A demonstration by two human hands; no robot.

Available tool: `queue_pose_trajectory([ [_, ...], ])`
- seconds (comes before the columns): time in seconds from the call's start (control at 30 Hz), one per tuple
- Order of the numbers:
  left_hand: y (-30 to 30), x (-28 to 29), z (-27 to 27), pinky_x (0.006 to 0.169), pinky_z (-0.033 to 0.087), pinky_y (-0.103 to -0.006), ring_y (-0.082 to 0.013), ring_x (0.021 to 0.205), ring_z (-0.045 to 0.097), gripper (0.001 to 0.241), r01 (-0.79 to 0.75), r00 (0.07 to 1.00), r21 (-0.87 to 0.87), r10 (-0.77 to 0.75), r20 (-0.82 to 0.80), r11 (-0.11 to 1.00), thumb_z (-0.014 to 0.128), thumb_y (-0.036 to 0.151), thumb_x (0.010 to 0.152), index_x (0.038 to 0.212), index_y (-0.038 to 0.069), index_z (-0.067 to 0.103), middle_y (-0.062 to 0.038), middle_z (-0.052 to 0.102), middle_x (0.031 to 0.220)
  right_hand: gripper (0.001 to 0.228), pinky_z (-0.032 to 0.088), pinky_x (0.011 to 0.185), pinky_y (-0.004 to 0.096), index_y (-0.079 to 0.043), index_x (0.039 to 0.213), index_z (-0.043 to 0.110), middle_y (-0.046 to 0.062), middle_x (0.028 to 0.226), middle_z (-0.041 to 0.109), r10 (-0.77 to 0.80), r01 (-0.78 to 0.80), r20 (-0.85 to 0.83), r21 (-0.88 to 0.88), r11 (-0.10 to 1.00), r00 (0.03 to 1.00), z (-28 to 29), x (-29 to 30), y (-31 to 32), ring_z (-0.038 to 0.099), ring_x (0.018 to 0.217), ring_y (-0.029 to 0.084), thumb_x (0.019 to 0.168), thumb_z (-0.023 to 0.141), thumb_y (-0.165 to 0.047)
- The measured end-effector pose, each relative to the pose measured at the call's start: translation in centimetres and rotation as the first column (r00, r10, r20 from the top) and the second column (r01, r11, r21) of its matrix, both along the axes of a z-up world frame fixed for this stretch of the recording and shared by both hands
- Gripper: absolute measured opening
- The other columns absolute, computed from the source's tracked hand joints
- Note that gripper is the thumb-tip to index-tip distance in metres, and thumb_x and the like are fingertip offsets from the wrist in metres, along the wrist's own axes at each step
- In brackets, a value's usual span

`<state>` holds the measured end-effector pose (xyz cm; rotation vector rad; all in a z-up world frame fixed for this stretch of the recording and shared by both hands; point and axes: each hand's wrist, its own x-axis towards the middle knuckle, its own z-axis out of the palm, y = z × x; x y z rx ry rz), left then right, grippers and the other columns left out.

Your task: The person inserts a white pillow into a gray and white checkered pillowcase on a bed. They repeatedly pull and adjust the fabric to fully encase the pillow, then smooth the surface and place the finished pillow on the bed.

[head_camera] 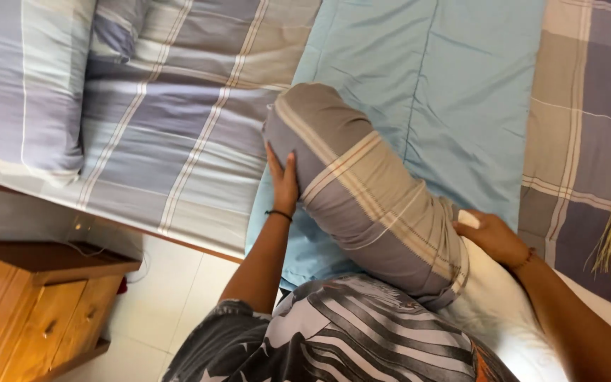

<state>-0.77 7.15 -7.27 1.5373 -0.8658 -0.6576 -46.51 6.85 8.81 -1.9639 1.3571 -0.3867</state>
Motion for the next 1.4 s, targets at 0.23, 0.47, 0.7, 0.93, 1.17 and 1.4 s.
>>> queue_pose_trajectory([
  [0.23,-4.0,0.5,-4.6,0.129,0.023,-0.0466,-0.0325,0.161,0.019,0.082,0.258,0.958,-0.253,-0.281,-0.061,0.932,0.045,0.018,0.103,0.171,0.017,-0.002,-0.016,0.007,0.179,0.053,0.058,0.062,0.037,-0.031,0.134,0.072,0.005,0.088,0.081,-0.004,-0.116,-0.44,-0.245,0.963,0.898,11.8,4.6,5.3,0.074,0.065,0.021,0.085,0.074,-0.049],
  [0.47,-1.3,-2.5,8.0,0.119,0.041,-0.0411,-0.0312,0.146,0.05,0.058,-0.002,0.958,-0.377,0.11,0.266,0.926,0.068,0.008,0.1,0.153,0.011,0.047,-0.012,0.05,0.158,0.05,0.054,0.049,0.035,-0.032,0.133,0.064,0.001,0.087,0.08,0.145,-0.451,-0.61,-0.385,0.805,0.779,0.6,6.7,4.9,0.072,0.063,0.02,0.084,0.068,-0.04],
  [0.7,2.8,-5.5,6.3,0.117,0.04,-0.045,-0.037,0.141,0.05,0.049,0.115,0.849,-0.257,0.039,0.527,0.96,0.074,0.017,0.09,0.137,0.008,0.062,-0.017,0.058,0.148,0.035,0.055,0.065,0.034,-0.029,0.113,0.071,0.002,0.099,0.078,0.362,-0.522,-0.41,-0.4,0.753,0.837,0.7,7.8,1.0,0.072,0.08,0.018,0.09,0.067,-0.054],
  [0.93,4.8,-8.6,9.5,0.087,0.046,-0.0448,-0.0289,0.104,0.059,0.043,-0.074,0.758,-0.093,0.117,0.642,0.993,0.084,0.041,0.078,0.108,0.012,0.072,-0.005,0.066,0.106,0.083,0.024,0.116,0.061,-0.02,0.157,0.046,0.017,0.164,0.037,0.398,-0.471,-0.253,-0.522,0.711,0.882,-5.4,13.1,-4.5,0.032,0.151,0.039,0.088,0.063,-0.063],
  [1.17,1.9,-9.6,5.9,0.086,0.048,-0.044,-0.0265,0.099,0.065,0.016,-0.154,0.698,0.018,0.096,0.71,0.988,0.071,0.028,0.092,0.099,0.014,0.071,-0.002,0.07,0.1,0.092,0.01,0.118,0.068,-0.023,0.163,0.034,0.014,0.17,0.024,0.364,-0.448,-0.278,-0.362,0.818,0.889,-7.9,13.5,-4.6,0.017,0.157,0.038,0.087,0.057,-0.07],
  [1.4,5.0,-16.3,3.5,0.088,0.05,-0.0466,-0.034,0.096,0.064,0.008,0.561,0.568,0.045,-0.425,0.705,0.827,0.061,0.017,0.091,0.092,0.01,0.066,-0.011,0.067,0.095,0.092,0.004,0.118,0.067,-0.015,0.16,0.033,0.015,0.171,0.017,0.352,-0.489,-0.398,-0.324,0.81,0.847,-12.1,14.0,-6.5,0.01,0.158,0.036,0.085,0.065,-0.059],
])
